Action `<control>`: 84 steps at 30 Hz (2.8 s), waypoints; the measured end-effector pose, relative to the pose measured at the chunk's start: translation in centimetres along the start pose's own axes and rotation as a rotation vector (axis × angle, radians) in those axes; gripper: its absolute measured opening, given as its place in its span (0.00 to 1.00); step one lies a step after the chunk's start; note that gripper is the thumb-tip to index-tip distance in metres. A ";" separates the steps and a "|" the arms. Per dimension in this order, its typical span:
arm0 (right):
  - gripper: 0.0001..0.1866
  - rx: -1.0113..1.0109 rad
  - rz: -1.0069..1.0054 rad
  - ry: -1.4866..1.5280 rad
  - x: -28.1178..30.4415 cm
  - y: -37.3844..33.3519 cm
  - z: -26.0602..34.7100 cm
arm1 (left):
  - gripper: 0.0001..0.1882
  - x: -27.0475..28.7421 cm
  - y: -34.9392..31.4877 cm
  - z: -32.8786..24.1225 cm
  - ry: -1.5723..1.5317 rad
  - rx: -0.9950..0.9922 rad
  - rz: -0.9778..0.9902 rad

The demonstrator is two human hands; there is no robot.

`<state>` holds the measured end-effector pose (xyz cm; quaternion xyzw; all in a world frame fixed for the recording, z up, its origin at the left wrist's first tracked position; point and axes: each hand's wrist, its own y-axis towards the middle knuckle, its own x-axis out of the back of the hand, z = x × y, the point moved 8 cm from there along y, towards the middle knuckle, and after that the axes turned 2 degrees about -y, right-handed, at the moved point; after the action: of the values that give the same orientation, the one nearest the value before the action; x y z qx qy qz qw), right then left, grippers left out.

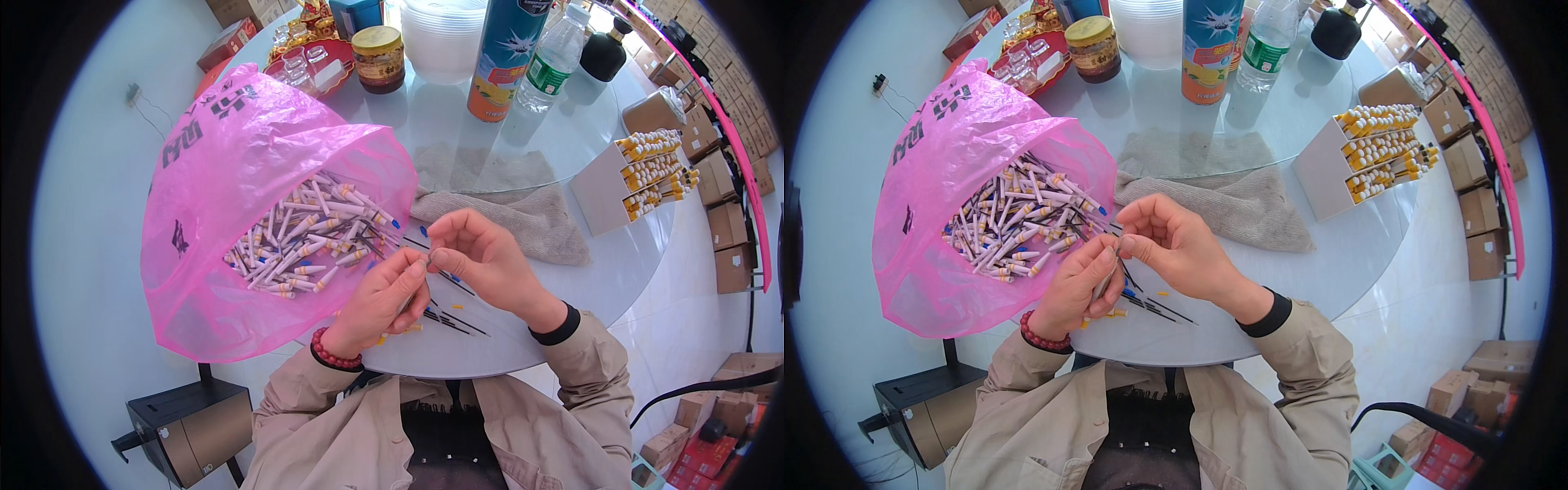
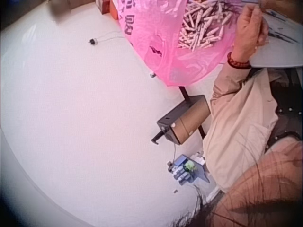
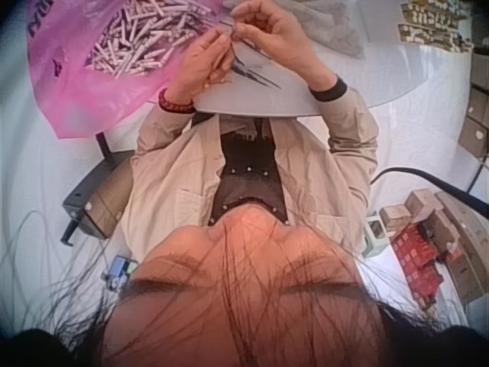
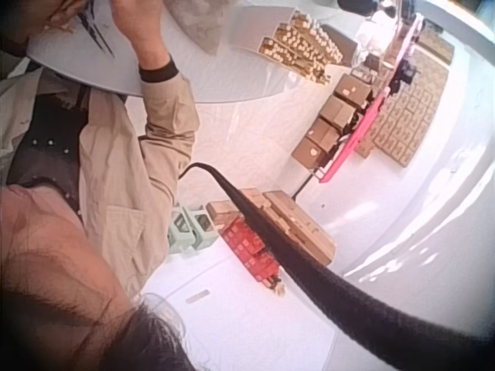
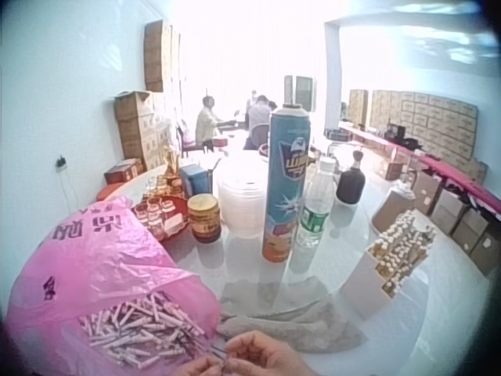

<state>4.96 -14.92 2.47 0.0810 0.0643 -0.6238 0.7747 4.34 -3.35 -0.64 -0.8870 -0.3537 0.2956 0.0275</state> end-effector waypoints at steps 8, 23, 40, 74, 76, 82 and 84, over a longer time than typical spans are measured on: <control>0.15 0.151 -0.033 -0.292 0.2 0.0 1.4 | 0.11 0.4 -0.1 -0.1 -0.036 -0.019 -0.069; 0.06 0.495 -0.109 -1.428 0.2 0.7 0.5 | 0.09 1.6 0.1 -0.9 -0.226 -0.125 -0.145; 0.08 0.060 -0.094 -0.147 1.5 1.0 1.7 | 0.10 0.8 0.2 0.2 -0.125 0.016 -0.093; 0.12 -0.001 0.031 -0.041 0.6 0.8 1.3 | 0.10 0.3 -0.1 -0.3 -0.113 -0.057 -0.023; 0.10 -0.002 -0.030 -0.149 1.2 0.8 1.4 | 0.10 0.4 -0.1 -0.4 -0.123 -0.087 -0.022; 0.05 0.033 -0.074 -0.610 2.3 0.4 2.4 | 0.09 0.7 -0.4 -1.2 -0.234 -0.226 -0.015; 0.05 0.081 -0.072 -0.696 2.3 0.3 2.9 | 0.09 0.8 -0.6 -1.7 -0.291 -0.296 0.014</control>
<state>5.78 -17.63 4.82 -0.1079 -0.2256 -0.6430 0.7239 5.28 -2.12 0.50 -0.8317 -0.3874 0.3657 -0.1566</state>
